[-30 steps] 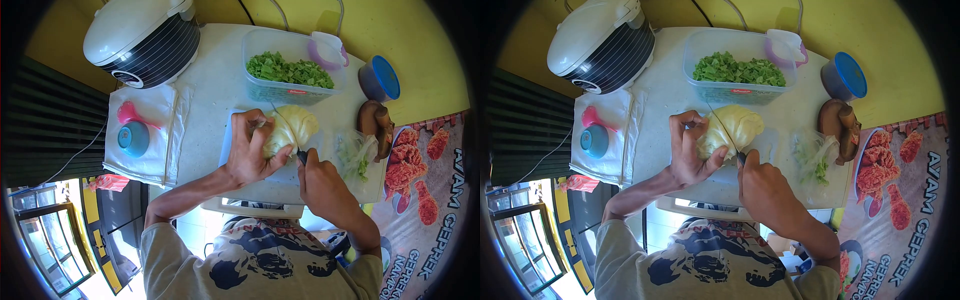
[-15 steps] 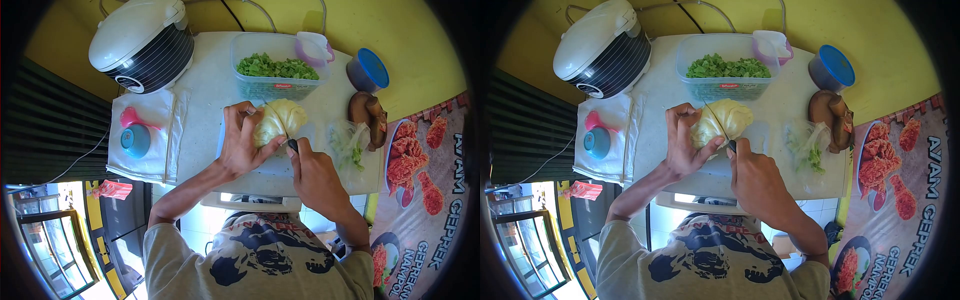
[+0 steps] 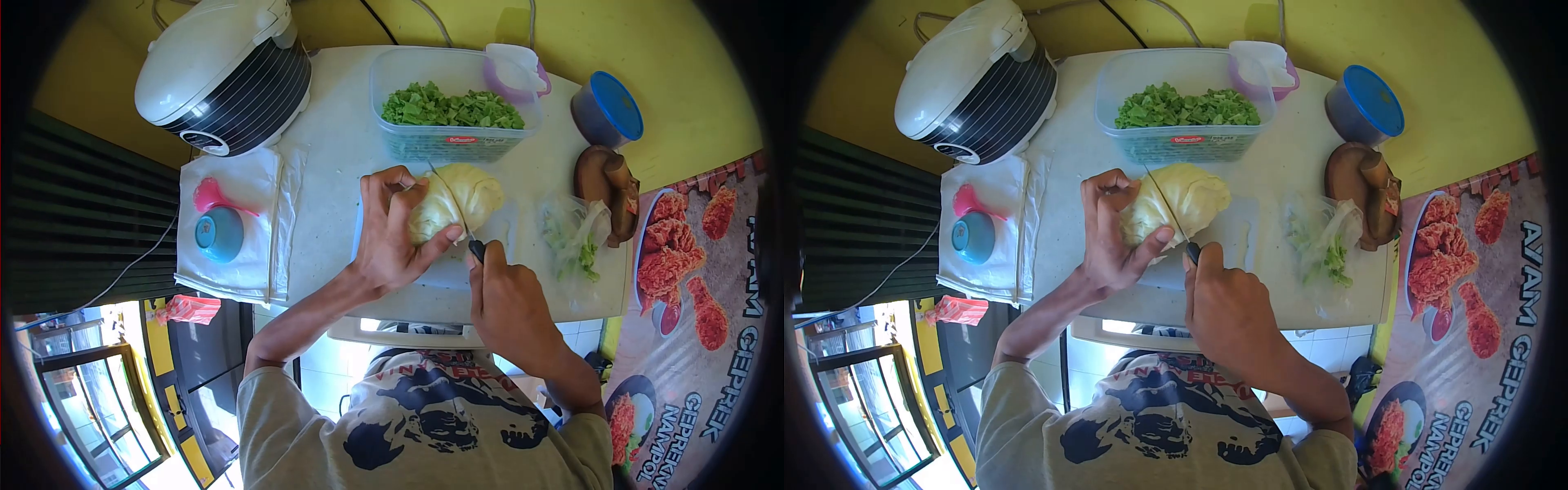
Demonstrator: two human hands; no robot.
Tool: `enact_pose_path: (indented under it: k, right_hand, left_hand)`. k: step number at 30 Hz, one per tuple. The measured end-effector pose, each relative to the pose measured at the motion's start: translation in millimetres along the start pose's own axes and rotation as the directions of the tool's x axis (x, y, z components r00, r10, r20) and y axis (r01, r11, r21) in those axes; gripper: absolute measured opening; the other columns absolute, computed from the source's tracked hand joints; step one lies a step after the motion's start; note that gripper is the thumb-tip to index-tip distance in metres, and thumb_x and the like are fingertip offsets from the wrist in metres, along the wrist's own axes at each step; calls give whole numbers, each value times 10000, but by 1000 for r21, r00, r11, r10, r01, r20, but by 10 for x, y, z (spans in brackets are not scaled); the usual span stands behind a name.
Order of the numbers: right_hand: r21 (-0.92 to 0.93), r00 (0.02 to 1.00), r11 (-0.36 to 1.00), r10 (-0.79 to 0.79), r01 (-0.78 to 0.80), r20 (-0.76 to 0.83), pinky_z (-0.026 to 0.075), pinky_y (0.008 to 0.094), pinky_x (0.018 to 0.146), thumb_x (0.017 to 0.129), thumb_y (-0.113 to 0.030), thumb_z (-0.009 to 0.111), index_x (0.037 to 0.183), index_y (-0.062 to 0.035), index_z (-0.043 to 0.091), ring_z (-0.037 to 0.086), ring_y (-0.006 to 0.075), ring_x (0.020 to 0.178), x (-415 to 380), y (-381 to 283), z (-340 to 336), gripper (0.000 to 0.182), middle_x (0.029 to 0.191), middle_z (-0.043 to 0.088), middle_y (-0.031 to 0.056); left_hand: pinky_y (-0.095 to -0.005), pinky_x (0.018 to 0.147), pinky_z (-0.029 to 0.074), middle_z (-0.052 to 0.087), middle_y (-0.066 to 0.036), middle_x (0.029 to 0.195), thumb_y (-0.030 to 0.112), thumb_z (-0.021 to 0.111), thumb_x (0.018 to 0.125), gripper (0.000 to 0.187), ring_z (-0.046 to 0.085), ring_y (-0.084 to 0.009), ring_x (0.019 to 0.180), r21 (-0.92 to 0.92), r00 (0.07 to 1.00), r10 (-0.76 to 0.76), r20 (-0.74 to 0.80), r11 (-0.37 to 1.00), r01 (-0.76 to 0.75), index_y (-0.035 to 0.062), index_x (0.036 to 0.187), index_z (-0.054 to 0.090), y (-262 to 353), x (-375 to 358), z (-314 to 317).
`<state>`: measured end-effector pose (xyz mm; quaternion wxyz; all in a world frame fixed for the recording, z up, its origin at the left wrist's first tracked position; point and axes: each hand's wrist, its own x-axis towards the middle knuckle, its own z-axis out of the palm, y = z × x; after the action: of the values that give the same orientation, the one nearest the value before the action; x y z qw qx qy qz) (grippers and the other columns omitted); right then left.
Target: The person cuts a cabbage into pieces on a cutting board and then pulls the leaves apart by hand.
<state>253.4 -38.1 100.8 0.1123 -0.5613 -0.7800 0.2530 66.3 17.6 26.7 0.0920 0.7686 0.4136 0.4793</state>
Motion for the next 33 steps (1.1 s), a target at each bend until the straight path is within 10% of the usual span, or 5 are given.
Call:
enact_pose_path:
  k: [7,24,33]
  right_hand:
    - [168,964,980,-57,104,-260,491,483,450,1021,-145,527,968,27,432,630,405,507,254,348,664,204,552,574,208]
    - [-67,1000,998,1,-1,7,473,482,455,1029,-191,513,927,19,473,592,396,442,-242,112,-75,237,498,542,187]
    - [-55,995,998,-9,15,97,465,487,467,1021,-199,527,901,26,505,585,390,444,-401,226,-230,256,501,547,171]
  left_hand:
    - [-456,893,415,446,-221,1138,308,833,814,603,433,-334,1054,-10,1000,-13,-17,1000,12,-48,1192,526,-117,60,22]
    - [-412,804,489,456,-190,1153,295,886,758,617,458,-328,1029,-20,993,116,8,993,-116,-28,1172,562,38,50,48]
    - [-467,939,436,495,-212,1120,332,813,830,567,481,-364,1104,-133,974,-226,-34,967,219,-55,1146,545,-111,131,16]
